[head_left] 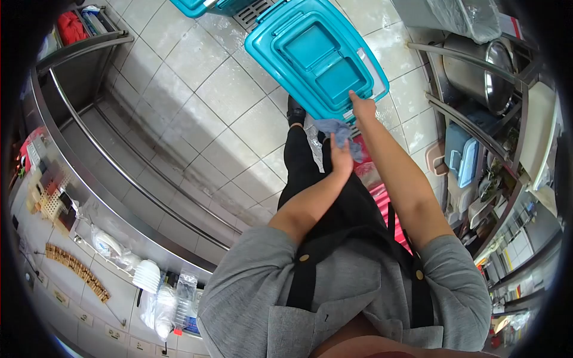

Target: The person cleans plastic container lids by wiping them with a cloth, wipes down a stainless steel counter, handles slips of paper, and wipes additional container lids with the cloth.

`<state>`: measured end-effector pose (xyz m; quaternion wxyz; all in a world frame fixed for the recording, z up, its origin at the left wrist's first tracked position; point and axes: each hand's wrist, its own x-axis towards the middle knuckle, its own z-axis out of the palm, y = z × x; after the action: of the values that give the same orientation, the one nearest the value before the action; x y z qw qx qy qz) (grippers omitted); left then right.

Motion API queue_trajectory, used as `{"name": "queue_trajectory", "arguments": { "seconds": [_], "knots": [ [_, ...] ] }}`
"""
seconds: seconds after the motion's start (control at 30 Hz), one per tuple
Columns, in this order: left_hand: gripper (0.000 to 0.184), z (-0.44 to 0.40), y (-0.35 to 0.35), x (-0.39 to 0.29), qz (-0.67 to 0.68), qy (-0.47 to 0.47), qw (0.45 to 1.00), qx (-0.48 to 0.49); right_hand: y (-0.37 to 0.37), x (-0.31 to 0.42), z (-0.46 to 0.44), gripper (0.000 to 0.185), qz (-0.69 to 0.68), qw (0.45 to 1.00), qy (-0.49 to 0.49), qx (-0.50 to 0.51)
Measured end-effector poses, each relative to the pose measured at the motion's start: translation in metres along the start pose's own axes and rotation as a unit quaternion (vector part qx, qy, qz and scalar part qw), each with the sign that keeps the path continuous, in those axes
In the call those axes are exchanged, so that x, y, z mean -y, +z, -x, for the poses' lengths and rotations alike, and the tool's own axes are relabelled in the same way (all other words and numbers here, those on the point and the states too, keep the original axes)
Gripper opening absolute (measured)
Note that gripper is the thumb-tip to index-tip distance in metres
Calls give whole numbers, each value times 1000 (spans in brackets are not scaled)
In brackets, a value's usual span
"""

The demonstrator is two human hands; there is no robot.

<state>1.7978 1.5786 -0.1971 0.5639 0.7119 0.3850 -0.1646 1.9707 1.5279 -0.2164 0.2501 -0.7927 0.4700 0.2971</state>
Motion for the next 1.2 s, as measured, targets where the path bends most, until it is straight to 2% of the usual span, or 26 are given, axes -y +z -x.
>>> {"name": "queue_trajectory", "arguments": {
  "seconds": [0.07, 0.1, 0.13, 0.17, 0.2, 0.23, 0.3, 0.33, 0.37, 0.43, 0.47, 0.53, 0.63, 0.67, 0.7, 0.77, 0.8, 0.83, 0.9, 0.97, 1.0, 1.03, 1.1, 1.13, 1.2],
  "knots": [
    [53, -15, -34, -6, 218, -138, 966, -30, -47, -5, 22, 67, -160, 964, -2, 210],
    [49, -43, -60, -14, 334, -188, 922, -50, -60, -14, 25, 67, -159, 964, -4, 211],
    [45, -78, -84, -11, 398, -177, 896, -81, -73, -28, 30, 64, -184, 963, -62, 185],
    [49, -109, -110, -37, 502, -99, 857, -67, -84, -41, 35, 61, -210, 957, -121, 158],
    [47, -147, -134, -55, 347, -4, 936, -64, -94, -53, 40, 61, -211, 957, -122, 158],
    [45, -185, -159, -73, 181, 86, 975, -94, -102, -66, 45, 54, -225, 955, -113, 157],
    [53, -265, -172, -113, 191, 93, 977, -18, -109, -86, 53, 47, -243, 951, -109, 156],
    [56, -292, -170, -134, -44, 149, 983, -96, -109, -99, 57, 44, -243, 947, -102, 185],
    [56, -312, -161, -133, -44, 150, 983, -98, -110, -109, 61, 42, -241, 942, -96, 214],
    [55, -328, -145, -133, -197, 219, 927, -231, -114, -126, 74, 40, -212, 941, -82, 251],
    [55, -322, -139, -126, -197, 216, 928, -231, -120, -133, 80, 38, -179, 939, -66, 286],
    [47, -296, -128, -114, 5, 224, 931, -287, -133, -148, 90, 38, -187, 935, -59, 296],
    [41, -210, -84, -77, 116, 143, 950, -252, -147, -161, 94, 38, -204, 930, -60, 299],
    [42, -174, -56, -59, 33, 165, 935, -312, -151, -167, 93, 38, -204, 934, -49, 289],
    [44, -131, -35, -53, -2, 173, 929, -326, -154, -171, 93, 38, -204, 937, -38, 279],
    [42, -86, 26, 38, -67, 17, 965, -253, -161, -171, 94, 39, -203, 940, -42, 271],
    [49, -68, 26, 51, 25, -46, 990, -134, -165, -169, 95, 39, -202, 943, -45, 261],
    [43, -34, 11, -8, 0, -180, 983, -41, -169, -167, 93, 39, -207, 942, -49, 259],
    [37, -60, 15, 14, 90, -129, 961, -228, -181, -170, 93, 40, -175, 952, -90, 235],
    [37, -128, -27, 6, 208, 37, 941, -264, -191, -176, 92, 40, -181, 952, -99, 224],
    [42, -132, -62, -79, 288, 83, 928, -223, -194, -178, 89, 41, -188, 952, -108, 216],
    [44, -156, -81, -121, 262, 152, 929, -214, -195, -180, 85, 41, -194, 951, -111, 214],
    [48, -189, -105, -189, 286, 27, 950, -123, -195, -190, 84, 40, -203, 955, -93, 196],
    [48, -200, -97, -187, 284, 27, 951, -121, -195, -193, 85, 39, -206, 955, -85, 196],
    [54, -202, -78, -173, 318, 60, 930, -176, -191, -199, 90, 38, -215, 952, -71, 205]
  ]
}}
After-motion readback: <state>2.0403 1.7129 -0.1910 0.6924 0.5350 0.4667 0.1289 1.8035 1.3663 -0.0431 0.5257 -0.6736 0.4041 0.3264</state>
